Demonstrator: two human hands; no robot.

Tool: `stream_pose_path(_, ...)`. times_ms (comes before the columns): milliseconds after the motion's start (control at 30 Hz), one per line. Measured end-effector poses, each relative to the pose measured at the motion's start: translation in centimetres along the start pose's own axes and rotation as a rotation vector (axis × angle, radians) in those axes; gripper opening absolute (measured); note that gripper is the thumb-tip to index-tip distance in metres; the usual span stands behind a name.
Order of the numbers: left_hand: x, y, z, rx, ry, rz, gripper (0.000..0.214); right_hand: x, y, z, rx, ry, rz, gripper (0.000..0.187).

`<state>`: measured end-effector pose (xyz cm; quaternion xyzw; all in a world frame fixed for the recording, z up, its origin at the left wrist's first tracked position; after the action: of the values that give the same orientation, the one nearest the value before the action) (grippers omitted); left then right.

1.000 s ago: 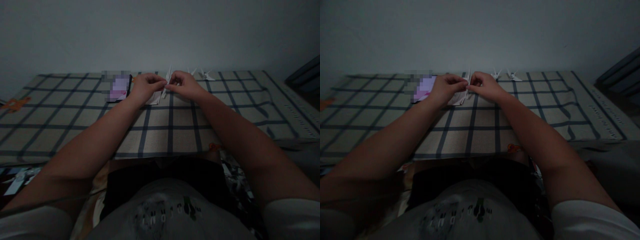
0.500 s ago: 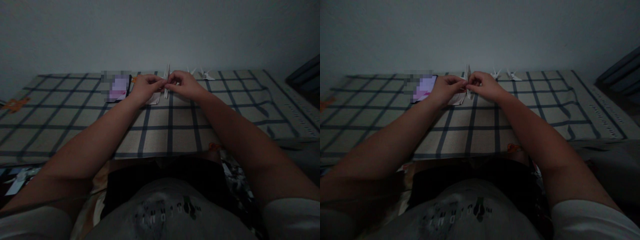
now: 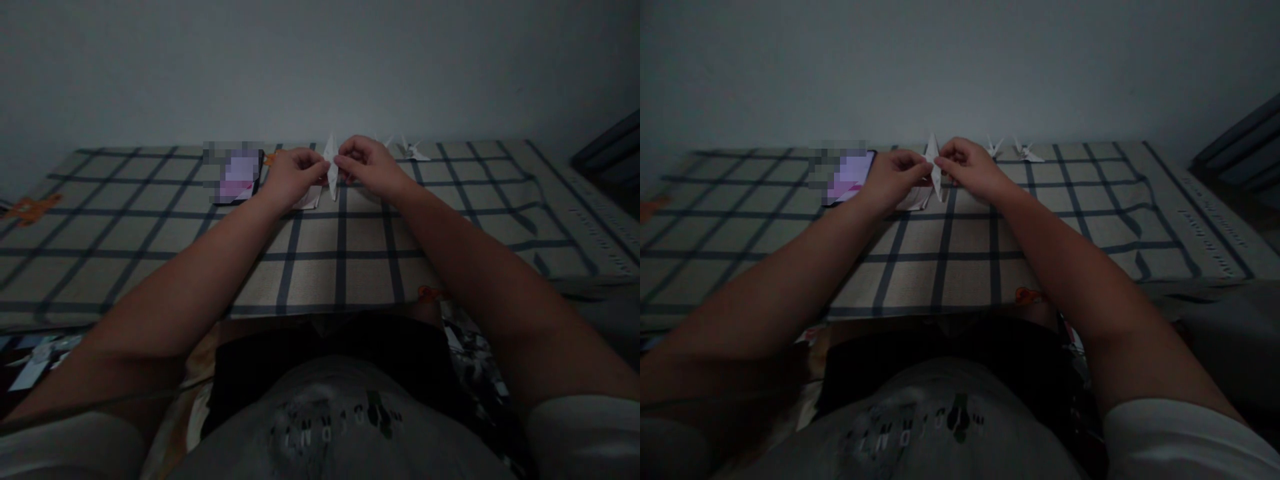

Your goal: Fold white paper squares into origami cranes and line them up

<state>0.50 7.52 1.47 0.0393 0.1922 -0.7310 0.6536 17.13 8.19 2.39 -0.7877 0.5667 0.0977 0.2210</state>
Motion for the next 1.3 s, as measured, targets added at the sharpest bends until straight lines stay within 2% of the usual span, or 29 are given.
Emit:
stream_pose_path(167,0.0,0.1,0.0,0.031,-0.003,-0.001,0.013,-0.4,-0.6,0.8,-0.024,-0.002,0.005,0.026)
stream_pose_path(300,0.4,0.2,0.5,0.058,-0.037,0.000,0.042,-0.2,-0.5,0.9,-0.049,0.026,0.014,0.030)
stream_pose_path(367,0.5,0.2,0.7,0.071,-0.046,-0.010,0.051,-0.1,-0.4,0.6,-0.044,0.035,0.016,0.025)
stream_pose_path(400,0.5,0.3,0.7,0.073,-0.049,-0.018,0.049,-0.1,-0.4,0.5,-0.038,0.041,0.012,0.020)
stream_pose_path(500,0.4,0.4,0.6,0.071,-0.047,-0.028,0.024,0.0,-0.2,0.3,-0.027,0.066,-0.015,0.005)
stream_pose_path(600,0.2,0.2,0.4,0.102,-0.055,-0.012,0.010,0.0,-0.2,0.3,-0.045,0.068,-0.041,0.012)
stream_pose_path(733,0.1,-0.1,0.3,0.141,-0.074,-0.001,0.012,0.2,-0.3,-0.1,-0.078,0.030,-0.037,0.024)
stream_pose_path(933,0.3,0.0,0.6,0.168,-0.057,-0.021,0.020,0.4,-0.5,-0.6,-0.106,0.064,-0.019,0.020)
stream_pose_path(1067,0.4,-0.3,0.7,0.129,-0.046,0.001,0.017,0.6,-0.4,-1.1,-0.120,0.052,-0.038,0.020)
stream_pose_path(1300,-0.6,-0.6,0.0,0.141,0.075,-0.014,0.019,0.6,-0.7,-1.6,-0.148,-0.001,-0.036,0.018)
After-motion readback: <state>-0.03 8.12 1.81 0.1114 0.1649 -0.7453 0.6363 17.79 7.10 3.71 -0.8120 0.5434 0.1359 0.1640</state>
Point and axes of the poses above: each hand's wrist, its own x-axis away from the middle knuckle, its own y-axis out of the palm, z = x × y, the point moved 7 cm from there along -x, towards the middle knuckle, and after that the axes turned 5 degrees about -x, right-handed, at the moved point
